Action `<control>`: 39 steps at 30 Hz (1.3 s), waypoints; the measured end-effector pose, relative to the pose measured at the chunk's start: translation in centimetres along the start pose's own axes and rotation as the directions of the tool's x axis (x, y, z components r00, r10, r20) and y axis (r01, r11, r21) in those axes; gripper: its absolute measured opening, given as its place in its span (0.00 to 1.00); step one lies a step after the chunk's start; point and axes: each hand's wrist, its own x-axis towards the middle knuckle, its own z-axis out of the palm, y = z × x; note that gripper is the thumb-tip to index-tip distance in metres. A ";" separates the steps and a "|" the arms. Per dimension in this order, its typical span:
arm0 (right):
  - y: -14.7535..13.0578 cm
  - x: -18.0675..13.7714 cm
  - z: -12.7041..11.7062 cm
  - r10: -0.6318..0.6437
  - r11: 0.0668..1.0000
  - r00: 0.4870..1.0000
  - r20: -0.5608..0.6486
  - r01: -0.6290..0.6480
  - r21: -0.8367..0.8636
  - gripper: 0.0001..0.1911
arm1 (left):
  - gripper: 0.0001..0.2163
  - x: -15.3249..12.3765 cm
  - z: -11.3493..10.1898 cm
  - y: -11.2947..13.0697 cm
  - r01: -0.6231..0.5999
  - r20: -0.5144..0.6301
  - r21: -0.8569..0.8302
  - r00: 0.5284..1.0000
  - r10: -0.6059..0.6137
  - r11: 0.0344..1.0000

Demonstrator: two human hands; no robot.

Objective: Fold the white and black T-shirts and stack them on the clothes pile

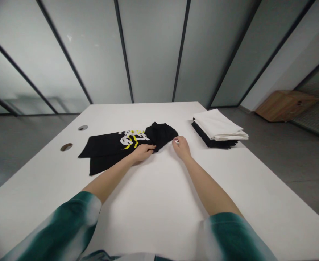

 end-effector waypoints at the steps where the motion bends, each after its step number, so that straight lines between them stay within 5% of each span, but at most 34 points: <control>1: 0.3 0.2 -0.1 -0.012 1.000 0.997 -0.076 0.011 -0.023 0.11 | 0.16 0.1 0.3 0.3 -0.006 0.037 -0.089 0.999 0.009 0.996; 3: 1.0 0.5 -0.5 0.008 0.998 0.984 -0.177 -0.019 -0.061 0.14 | 0.14 0.5 0.3 0.3 0.045 -0.012 -0.259 0.999 -0.050 0.965; 5: 1.7 0.7 -0.9 0.080 0.993 0.983 -0.168 -0.093 -0.071 0.17 | 0.12 1.2 -0.6 -0.5 0.098 -0.204 -0.453 0.956 -0.210 0.886; 7: 2.3 0.7 -1.1 0.142 0.986 0.985 -0.099 -0.150 -0.077 0.19 | 0.10 1.8 -2.4 -2.1 0.086 -0.361 -0.694 0.817 -0.450 0.715; 10: 2.5 0.6 -0.8 0.141 0.980 0.990 -0.004 -0.140 -0.140 0.19 | 0.07 1.6 -5.7 -5.2 -0.047 -0.314 -0.934 0.583 -0.749 0.355; 12: 2.3 0.5 -0.5 0.100 0.972 0.993 0.060 -0.084 -0.218 0.20 | 0.05 0.7 -7.6 -7.3 -0.134 -0.262 -0.965 0.489 -0.832 0.226; 14: 2.2 0.4 -0.2 0.066 0.955 0.992 0.110 -0.031 -0.295 0.22 | 0.02 -0.5 -8.9 -8.8 -0.186 -0.230 -0.969 0.444 -0.866 0.162; 16: 2.3 0.3 0.0 0.041 0.939 0.992 0.119 0.002 -0.344 0.23 | 0.02 -1.6 -9.4 -9.5 -0.212 -0.218 -0.968 0.466 -0.858 0.131; 21: 2.7 0.2 0.0 -0.026 0.936 0.990 0.140 0.073 -0.344 0.14 | 0.09 -2.6 -9.1 -8.7 -0.186 -0.289 -0.957 0.631 -0.720 0.222; 25: 2.2 0.3 -0.3 -0.101 0.975 0.989 0.111 0.121 -0.188 0.10 | 0.07 -2.9 -9.0 -8.1 -0.117 -0.249 -0.967 0.633 -0.733 0.227; 29: 1.1 0.4 -0.8 -0.188 0.976 0.979 -0.078 0.178 -0.123 0.10 | 0.05 -3.2 -9.3 -8.4 -0.102 -0.264 -0.961 0.626 -0.734 0.259; 35: 0.0 -0.1 -1.5 -0.303 0.953 0.927 -0.221 0.288 -0.096 0.11 | 0.09 -3.4 -9.4 -8.8 -0.127 -0.347 -0.910 0.754 -0.558 0.394; 39: -0.1 -0.4 -1.3 -0.322 0.946 0.923 -0.209 0.308 -0.098 0.10 | 0.09 -3.5 -9.2 -8.6 -0.017 -0.278 -0.885 0.821 -0.499 0.465</control>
